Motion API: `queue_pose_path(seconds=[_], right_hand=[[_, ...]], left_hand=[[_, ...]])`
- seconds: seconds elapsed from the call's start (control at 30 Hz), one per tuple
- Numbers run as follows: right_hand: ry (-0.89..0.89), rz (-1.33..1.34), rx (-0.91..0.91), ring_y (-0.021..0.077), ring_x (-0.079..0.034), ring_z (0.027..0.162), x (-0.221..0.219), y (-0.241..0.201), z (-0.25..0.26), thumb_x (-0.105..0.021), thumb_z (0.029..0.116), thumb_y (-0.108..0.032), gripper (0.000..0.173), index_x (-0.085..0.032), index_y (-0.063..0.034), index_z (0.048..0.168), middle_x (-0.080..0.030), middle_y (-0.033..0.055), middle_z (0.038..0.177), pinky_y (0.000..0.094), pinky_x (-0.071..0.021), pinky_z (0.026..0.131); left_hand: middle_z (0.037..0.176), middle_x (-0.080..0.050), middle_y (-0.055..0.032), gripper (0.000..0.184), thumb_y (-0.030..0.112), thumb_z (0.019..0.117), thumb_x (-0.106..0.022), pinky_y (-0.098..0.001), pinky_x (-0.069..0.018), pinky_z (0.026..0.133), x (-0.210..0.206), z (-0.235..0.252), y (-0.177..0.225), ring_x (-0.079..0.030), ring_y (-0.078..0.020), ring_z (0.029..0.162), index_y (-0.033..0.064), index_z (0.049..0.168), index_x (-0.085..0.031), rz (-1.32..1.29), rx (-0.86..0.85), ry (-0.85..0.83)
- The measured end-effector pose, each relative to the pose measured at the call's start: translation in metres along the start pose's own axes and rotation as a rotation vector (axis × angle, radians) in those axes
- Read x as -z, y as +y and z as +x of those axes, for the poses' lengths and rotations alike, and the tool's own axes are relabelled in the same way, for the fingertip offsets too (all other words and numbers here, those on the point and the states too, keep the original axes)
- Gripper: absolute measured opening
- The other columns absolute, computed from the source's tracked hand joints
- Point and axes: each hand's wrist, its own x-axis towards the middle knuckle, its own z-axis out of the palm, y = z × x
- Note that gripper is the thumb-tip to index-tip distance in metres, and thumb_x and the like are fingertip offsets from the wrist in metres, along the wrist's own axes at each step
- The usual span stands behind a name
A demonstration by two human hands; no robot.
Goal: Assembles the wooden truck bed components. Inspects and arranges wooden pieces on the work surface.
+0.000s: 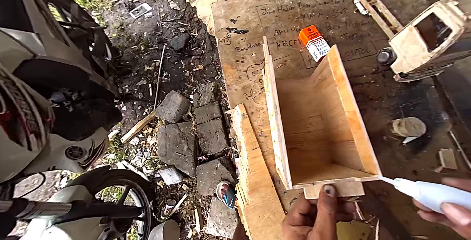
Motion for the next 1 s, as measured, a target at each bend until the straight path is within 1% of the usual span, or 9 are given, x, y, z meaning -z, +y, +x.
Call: queue_pose_path(seconds=[0.2,0.33,0.5,0.6,0.77,0.9,1.0], right_hand=[[0.030,0.046,-0.032,0.0154,-0.073,0.091,0.003,0.005,-0.005,-0.061,0.0949,0.003,0.022,-0.059,0.0022,0.117,-0.073,0.0011,0.102,0.0352,-0.0622,0.084],[0.020,0.077,-0.045,0.0153,-0.073,0.092,0.002,0.006,-0.005,-0.060,0.0956,0.002,0.022,-0.059,0.0012,0.118,-0.073,0.0008,0.103,0.0350,-0.0622,0.084],[0.000,0.104,-0.060,0.0158,-0.073,0.091,0.003,0.007,-0.005,-0.060,0.0955,0.002,0.021,-0.059,-0.0001,0.116,-0.073,0.0012,0.102,0.0346,-0.0622,0.083],[-0.027,0.056,-0.004,0.0145,-0.072,0.092,0.006,0.010,-0.006,-0.061,0.0948,0.003,0.021,-0.061,-0.0001,0.115,-0.073,0.0001,0.103,0.0339,-0.0619,0.083],[-0.077,-0.014,0.087,0.0127,-0.071,0.095,0.004,0.011,-0.004,-0.063,0.0925,0.006,0.023,-0.063,0.0022,0.115,-0.071,-0.0007,0.105,0.0338,-0.0618,0.086],[-0.102,-0.025,0.104,0.0109,-0.072,0.096,0.003,0.014,0.000,-0.063,0.0933,0.006,0.024,-0.064,-0.0022,0.116,-0.073,-0.0037,0.107,0.0319,-0.0625,0.086],[-0.113,-0.054,0.140,0.0106,-0.071,0.096,0.002,0.015,0.002,-0.063,0.0928,0.006,0.022,-0.064,0.0028,0.115,-0.072,-0.0005,0.107,0.0315,-0.0617,0.087]], left_hand=[[0.078,-0.077,-0.0126,0.018,-0.001,0.1011,-0.056,-0.0301,-0.0650,0.073,0.001,0.000,0.001,-0.077,-0.0173,0.070,-0.0045,0.090,-0.069,0.022,-0.001,0.007],[0.078,-0.077,-0.0129,0.018,-0.001,0.1013,-0.056,-0.0295,-0.0648,0.072,0.001,0.000,0.001,-0.077,-0.0174,0.070,-0.0045,0.090,-0.069,0.040,0.005,0.015],[0.078,-0.077,-0.0125,0.017,-0.001,0.1012,-0.056,-0.0296,-0.0647,0.073,0.000,0.000,0.002,-0.077,-0.0167,0.070,-0.0046,0.091,-0.070,0.033,-0.004,0.014],[0.078,-0.077,-0.0121,0.018,-0.002,0.1012,-0.056,-0.0296,-0.0648,0.072,-0.001,0.000,0.002,-0.077,-0.0167,0.069,-0.0042,0.090,-0.069,0.035,-0.009,0.020],[0.078,-0.077,-0.0129,0.019,-0.001,0.1014,-0.056,-0.0297,-0.0646,0.072,0.001,0.000,0.001,-0.077,-0.0172,0.070,-0.0036,0.089,-0.069,0.037,-0.012,0.017],[0.078,-0.077,-0.0130,0.019,-0.001,0.1017,-0.055,-0.0295,-0.0644,0.072,0.000,0.000,0.001,-0.076,-0.0169,0.070,-0.0041,0.090,-0.069,0.030,-0.005,0.012],[0.078,-0.077,-0.0130,0.018,-0.001,0.1016,-0.055,-0.0296,-0.0644,0.072,0.000,0.000,0.000,-0.076,-0.0170,0.070,-0.0042,0.090,-0.069,0.022,-0.013,0.007]])
